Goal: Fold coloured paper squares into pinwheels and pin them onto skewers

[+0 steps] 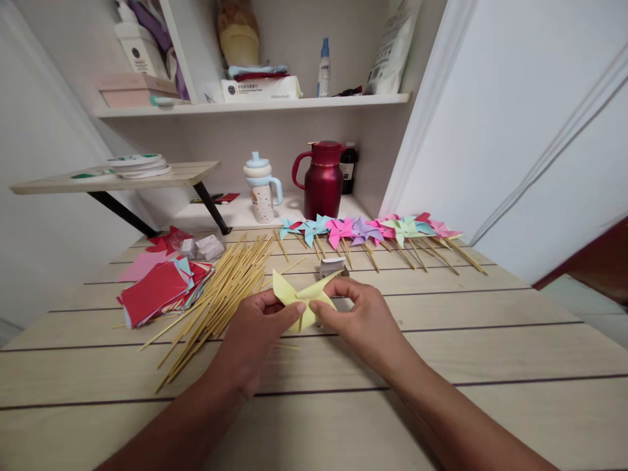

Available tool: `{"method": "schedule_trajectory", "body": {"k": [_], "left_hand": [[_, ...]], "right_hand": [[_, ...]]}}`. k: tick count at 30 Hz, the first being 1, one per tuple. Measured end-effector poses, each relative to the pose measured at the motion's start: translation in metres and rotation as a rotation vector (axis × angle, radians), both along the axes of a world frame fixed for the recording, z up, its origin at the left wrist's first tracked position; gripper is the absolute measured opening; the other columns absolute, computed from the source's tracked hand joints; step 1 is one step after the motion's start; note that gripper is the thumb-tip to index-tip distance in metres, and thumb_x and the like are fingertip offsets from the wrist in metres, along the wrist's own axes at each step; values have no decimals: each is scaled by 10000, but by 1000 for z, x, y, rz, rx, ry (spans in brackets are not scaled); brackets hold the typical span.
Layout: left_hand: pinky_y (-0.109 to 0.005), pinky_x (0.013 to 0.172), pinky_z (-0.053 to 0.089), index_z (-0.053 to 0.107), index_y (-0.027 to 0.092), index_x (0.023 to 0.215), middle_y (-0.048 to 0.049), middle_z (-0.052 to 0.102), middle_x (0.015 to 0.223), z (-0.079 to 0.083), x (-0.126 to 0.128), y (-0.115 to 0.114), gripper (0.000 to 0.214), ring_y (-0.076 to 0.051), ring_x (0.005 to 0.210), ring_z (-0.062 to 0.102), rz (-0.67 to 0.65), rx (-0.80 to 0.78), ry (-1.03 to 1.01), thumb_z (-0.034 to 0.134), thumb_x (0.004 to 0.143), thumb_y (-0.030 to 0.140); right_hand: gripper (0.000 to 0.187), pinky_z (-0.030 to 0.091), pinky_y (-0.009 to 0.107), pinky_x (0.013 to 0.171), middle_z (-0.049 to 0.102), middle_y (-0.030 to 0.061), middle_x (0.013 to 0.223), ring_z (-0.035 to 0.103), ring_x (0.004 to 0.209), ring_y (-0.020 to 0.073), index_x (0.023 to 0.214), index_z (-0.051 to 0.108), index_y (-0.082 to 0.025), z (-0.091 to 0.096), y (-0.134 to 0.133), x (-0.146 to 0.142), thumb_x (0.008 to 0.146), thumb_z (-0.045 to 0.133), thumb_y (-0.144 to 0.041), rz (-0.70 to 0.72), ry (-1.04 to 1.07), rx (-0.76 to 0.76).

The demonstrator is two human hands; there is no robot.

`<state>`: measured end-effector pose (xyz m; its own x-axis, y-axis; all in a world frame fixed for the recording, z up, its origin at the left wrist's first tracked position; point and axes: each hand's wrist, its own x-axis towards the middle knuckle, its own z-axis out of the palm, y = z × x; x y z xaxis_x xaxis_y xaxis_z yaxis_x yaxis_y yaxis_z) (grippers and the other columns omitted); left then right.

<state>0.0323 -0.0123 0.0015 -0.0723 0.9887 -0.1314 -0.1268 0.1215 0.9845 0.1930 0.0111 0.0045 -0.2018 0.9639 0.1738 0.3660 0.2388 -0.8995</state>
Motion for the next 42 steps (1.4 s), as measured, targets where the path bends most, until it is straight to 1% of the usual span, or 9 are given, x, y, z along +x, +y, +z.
{"method": "schedule_trajectory", "body": {"k": [8, 12, 16, 19, 25, 28, 31, 35, 42], "left_hand": [[-325, 708, 482, 724, 141, 836, -99, 726, 853, -4, 3, 3, 209, -246, 819, 657, 76, 21, 111, 684, 678, 272], [-298, 691, 479, 746, 136, 854, -93, 748, 860, 0, 1, 2, 218, -212, 767, 661, 97, -43, 1, 683, 673, 241], [-294, 693, 476, 766, 126, 814, -84, 745, 787, -1, -3, 5, 199, -212, 745, 665, 116, -45, -42, 686, 662, 227], [-302, 701, 482, 773, 118, 819, -86, 750, 786, -6, -7, 10, 222, -216, 732, 669, 131, -32, -109, 701, 637, 223], [-300, 678, 488, 774, 123, 816, -81, 752, 745, -13, -18, 19, 234, -216, 702, 678, 152, -28, -197, 716, 620, 236], [-285, 688, 490, 770, 124, 816, -73, 753, 738, -15, -25, 23, 232, -207, 715, 682, 183, -21, -219, 727, 620, 241], [-274, 706, 491, 763, 128, 807, -63, 753, 738, -17, -29, 28, 219, -188, 705, 682, 220, -19, -237, 730, 613, 224], [-266, 702, 486, 752, 127, 774, -57, 750, 730, -18, -32, 34, 192, -166, 669, 669, 263, -21, -256, 724, 595, 191], [-252, 680, 469, 720, 126, 693, -40, 730, 697, -19, -35, 38, 130, -141, 647, 645, 309, -16, -255, 735, 571, 169]], "right_hand": [[269, 412, 276, 672, 638, -1, 726, 560, 717, 173, 686, 617, -191, -8, 3, -2, 780, 700, -429, 11, 72, -43], [251, 447, 295, 729, 694, 23, 855, 598, 799, 196, 859, 693, -212, -11, 6, 0, 823, 672, -459, -2, 123, -55], [284, 463, 319, 824, 710, 48, 1000, 617, 940, 222, 998, 696, -233, -12, 9, 2, 838, 665, -467, -41, 229, -57], [282, 467, 316, 813, 696, 40, 892, 612, 882, 205, 988, 688, -231, -12, 10, 3, 845, 657, -473, -68, 257, -48], [273, 376, 267, 571, 536, -21, 623, 470, 595, 142, 768, 590, -224, -11, 14, 10, 885, 581, -471, -82, 110, -6], [277, 336, 268, 552, 495, -29, 591, 441, 571, 140, 720, 562, -215, -13, 20, 15, 883, 562, -440, 22, -110, -48], [209, 321, 267, 554, 526, -17, 610, 451, 583, 143, 698, 569, -204, -17, 25, 18, 851, 557, -347, 129, -271, -54], [69, 345, 249, 560, 593, -8, 667, 488, 607, 138, 750, 633, -193, -27, 30, 19, 773, 585, -237, 232, -295, -77], [74, 406, 244, 597, 653, 3, 712, 554, 653, 142, 760, 674, -188, -37, 35, 22, 740, 604, -200, 301, -262, -129]]}}
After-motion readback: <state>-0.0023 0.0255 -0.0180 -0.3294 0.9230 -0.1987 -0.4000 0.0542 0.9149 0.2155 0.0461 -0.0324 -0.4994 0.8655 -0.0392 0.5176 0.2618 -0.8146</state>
